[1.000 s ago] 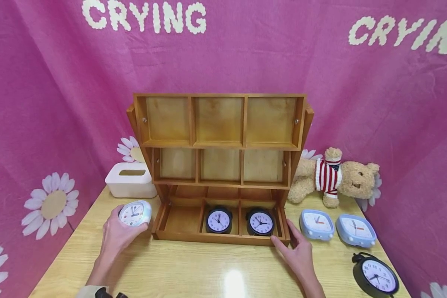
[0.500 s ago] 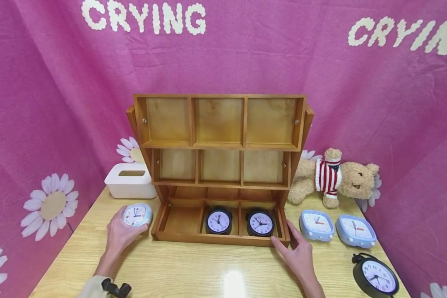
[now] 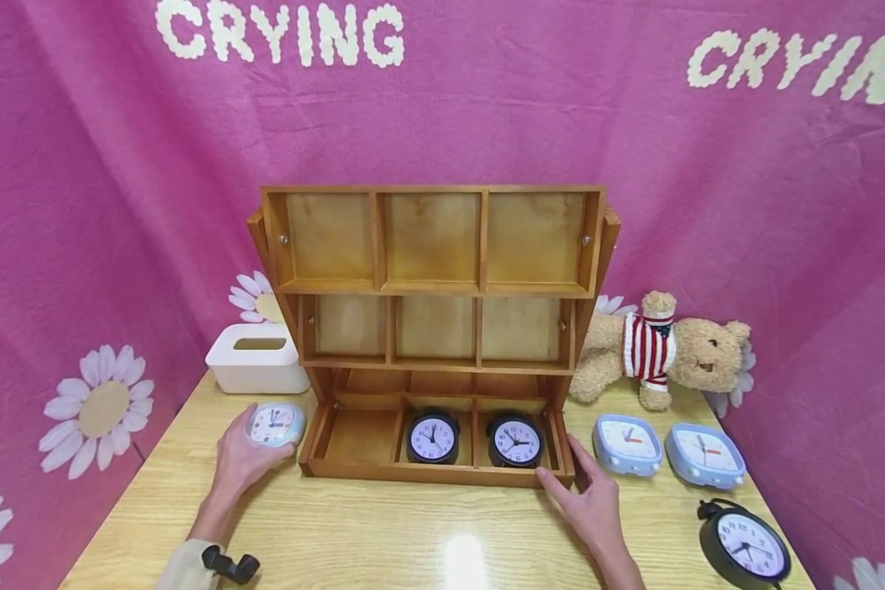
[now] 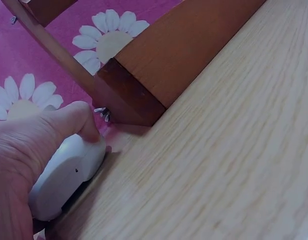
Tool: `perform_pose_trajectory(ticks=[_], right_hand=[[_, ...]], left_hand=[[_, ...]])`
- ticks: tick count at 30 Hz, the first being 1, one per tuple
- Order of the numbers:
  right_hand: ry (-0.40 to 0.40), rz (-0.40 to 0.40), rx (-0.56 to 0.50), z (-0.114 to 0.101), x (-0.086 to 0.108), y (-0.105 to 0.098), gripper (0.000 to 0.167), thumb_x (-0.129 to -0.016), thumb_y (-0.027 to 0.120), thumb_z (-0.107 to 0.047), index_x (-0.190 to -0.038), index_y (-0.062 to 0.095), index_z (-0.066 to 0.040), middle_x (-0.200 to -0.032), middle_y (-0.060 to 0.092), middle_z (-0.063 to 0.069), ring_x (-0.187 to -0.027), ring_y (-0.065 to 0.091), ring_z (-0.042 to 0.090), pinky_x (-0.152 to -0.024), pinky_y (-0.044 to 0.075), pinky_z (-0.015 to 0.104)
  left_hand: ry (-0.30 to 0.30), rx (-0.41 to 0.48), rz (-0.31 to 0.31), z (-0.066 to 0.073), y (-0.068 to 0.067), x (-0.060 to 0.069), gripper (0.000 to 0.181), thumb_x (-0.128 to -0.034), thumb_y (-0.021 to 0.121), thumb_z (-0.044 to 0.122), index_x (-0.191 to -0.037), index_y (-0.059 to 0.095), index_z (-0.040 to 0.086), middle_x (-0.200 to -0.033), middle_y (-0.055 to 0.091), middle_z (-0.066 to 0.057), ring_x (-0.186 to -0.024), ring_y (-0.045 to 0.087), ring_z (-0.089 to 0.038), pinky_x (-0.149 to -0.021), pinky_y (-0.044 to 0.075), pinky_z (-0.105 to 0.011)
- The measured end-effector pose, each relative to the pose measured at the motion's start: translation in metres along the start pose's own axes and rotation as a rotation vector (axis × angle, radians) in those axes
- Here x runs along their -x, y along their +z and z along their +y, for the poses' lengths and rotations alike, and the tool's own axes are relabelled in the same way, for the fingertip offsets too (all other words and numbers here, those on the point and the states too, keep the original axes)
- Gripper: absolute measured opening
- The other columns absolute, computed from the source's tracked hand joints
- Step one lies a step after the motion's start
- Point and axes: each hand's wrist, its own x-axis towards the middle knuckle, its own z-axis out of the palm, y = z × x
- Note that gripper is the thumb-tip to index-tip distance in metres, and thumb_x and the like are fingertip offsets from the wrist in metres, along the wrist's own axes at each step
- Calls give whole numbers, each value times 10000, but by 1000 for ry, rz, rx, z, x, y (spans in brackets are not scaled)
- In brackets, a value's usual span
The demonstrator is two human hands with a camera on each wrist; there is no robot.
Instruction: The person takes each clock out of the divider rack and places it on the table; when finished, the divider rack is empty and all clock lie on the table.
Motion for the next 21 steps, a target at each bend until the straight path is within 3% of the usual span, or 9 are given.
perform_pose_trajectory(ticks=[7,14,18,21], right_hand=[[8,5,-13,0,0,1,731,-858,857,-49,-1509,527,2,-1415,587,287,-1067,591,-125,-907,483,57],[18,3,-12,0,0,1,731,-859,856,-46,-1506,522,19,-1424,577,294,-1060,590,-129,-905,484,57],[12,4,-8,0,0,0,729,-862,857,-60,-1509,526,4,-1431,576,286,-1073,582,-134,-908,480,53],[10,4,2,0,1,0,731,-861,861,-71,-1508,529,-1,-1426,579,288,-1081,576,-137,-908,476,50]], left_hand=[[47,-12,-22,1,-1,0,1090,-679,863,228,-1552,319,-132,-1563,376,-365,-1427,390,-517,-1203,330,-612],[33,-55,-61,6,-6,2,1120,-747,846,283,-1589,231,-127,-1645,234,-349,-1513,263,-502,-1243,246,-604],[37,-30,-33,14,-8,7,1122,-784,837,320,-1601,205,-118,-1662,209,-341,-1529,236,-499,-1253,225,-595],[59,30,28,22,-7,14,1064,-808,829,293,-1603,240,-99,-1658,251,-326,-1521,275,-492,-1249,246,-590]])
